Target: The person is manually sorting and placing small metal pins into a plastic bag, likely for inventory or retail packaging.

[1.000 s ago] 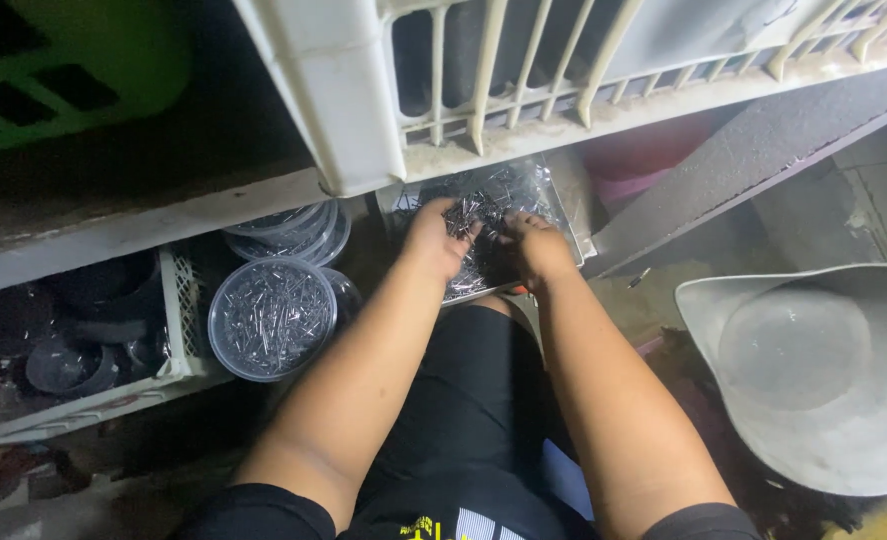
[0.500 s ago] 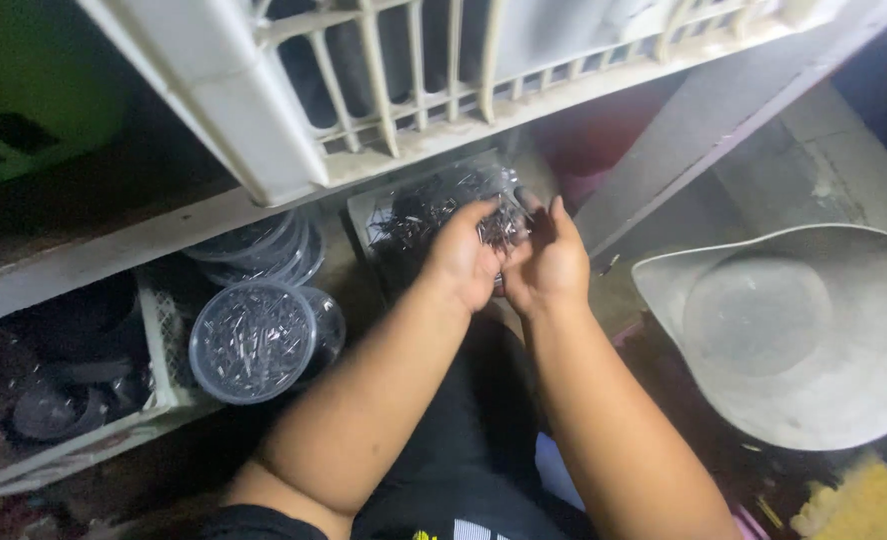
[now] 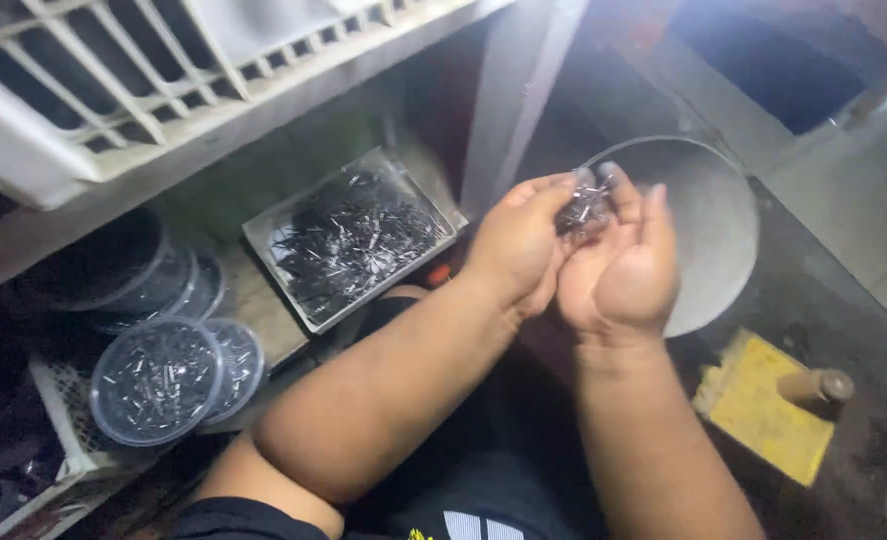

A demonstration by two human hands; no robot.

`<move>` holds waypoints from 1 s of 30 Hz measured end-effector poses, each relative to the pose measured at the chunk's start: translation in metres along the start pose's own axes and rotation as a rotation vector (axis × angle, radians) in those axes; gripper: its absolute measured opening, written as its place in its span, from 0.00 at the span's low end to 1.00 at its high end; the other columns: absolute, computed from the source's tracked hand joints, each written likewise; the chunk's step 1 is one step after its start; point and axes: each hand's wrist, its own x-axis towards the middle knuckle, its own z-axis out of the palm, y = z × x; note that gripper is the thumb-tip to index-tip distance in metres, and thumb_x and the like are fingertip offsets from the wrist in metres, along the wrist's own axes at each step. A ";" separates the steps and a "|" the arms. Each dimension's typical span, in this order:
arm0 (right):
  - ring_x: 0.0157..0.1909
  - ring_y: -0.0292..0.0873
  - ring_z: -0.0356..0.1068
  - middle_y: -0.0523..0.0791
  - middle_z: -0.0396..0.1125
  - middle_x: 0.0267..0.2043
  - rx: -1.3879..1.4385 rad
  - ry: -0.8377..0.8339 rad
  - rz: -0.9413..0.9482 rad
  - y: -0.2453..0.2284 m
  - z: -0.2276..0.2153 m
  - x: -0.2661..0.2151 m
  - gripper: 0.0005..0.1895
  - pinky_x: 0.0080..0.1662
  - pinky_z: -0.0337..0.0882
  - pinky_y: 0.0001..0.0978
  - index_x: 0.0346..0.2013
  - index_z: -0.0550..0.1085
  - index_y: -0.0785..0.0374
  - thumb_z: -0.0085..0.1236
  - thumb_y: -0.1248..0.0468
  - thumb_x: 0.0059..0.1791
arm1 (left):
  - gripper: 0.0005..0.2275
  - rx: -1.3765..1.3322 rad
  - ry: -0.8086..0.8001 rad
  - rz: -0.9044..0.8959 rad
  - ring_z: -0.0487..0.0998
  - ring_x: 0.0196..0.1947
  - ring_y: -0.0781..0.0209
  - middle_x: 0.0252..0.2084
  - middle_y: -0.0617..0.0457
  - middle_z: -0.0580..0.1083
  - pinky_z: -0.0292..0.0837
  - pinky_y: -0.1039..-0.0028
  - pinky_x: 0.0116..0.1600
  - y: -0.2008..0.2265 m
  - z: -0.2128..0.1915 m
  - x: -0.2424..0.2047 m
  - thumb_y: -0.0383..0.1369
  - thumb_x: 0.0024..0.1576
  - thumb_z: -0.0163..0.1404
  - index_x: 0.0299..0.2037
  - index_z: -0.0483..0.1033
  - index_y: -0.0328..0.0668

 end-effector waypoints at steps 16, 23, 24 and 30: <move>0.59 0.49 0.70 0.50 0.59 0.50 -0.566 0.119 0.202 -0.077 -0.104 0.032 0.33 0.63 0.71 0.46 0.59 0.68 0.72 0.58 0.48 0.52 | 0.21 0.399 0.072 -0.255 0.82 0.34 0.34 0.42 0.24 0.72 0.83 0.47 0.36 -0.094 0.004 0.058 0.37 0.59 0.55 0.52 0.68 0.22; 0.60 0.63 0.72 0.63 0.66 0.59 -0.832 0.105 0.104 -0.074 -0.117 0.041 0.28 0.62 0.70 0.56 0.55 0.72 0.72 0.62 0.50 0.53 | 0.32 0.766 0.031 -0.308 0.74 0.55 0.25 0.59 0.20 0.68 0.75 0.38 0.46 -0.033 0.059 -0.022 0.42 0.55 0.54 0.61 0.65 0.17; 0.61 0.64 0.71 0.63 0.66 0.60 -0.862 0.099 0.097 -0.074 -0.118 0.041 0.28 0.62 0.71 0.56 0.56 0.72 0.70 0.61 0.50 0.53 | 0.34 0.716 0.033 -0.316 0.69 0.60 0.22 0.64 0.19 0.64 0.72 0.34 0.50 -0.031 0.064 -0.031 0.42 0.55 0.53 0.64 0.62 0.16; 0.62 0.59 0.71 0.58 0.66 0.64 -1.052 0.080 0.055 -0.079 -0.103 0.025 0.28 0.61 0.71 0.53 0.58 0.73 0.63 0.58 0.45 0.54 | 0.31 1.281 -0.130 -0.163 0.74 0.63 0.38 0.59 0.40 0.76 0.73 0.41 0.59 -0.033 0.047 -0.007 0.56 0.55 0.46 0.58 0.77 0.38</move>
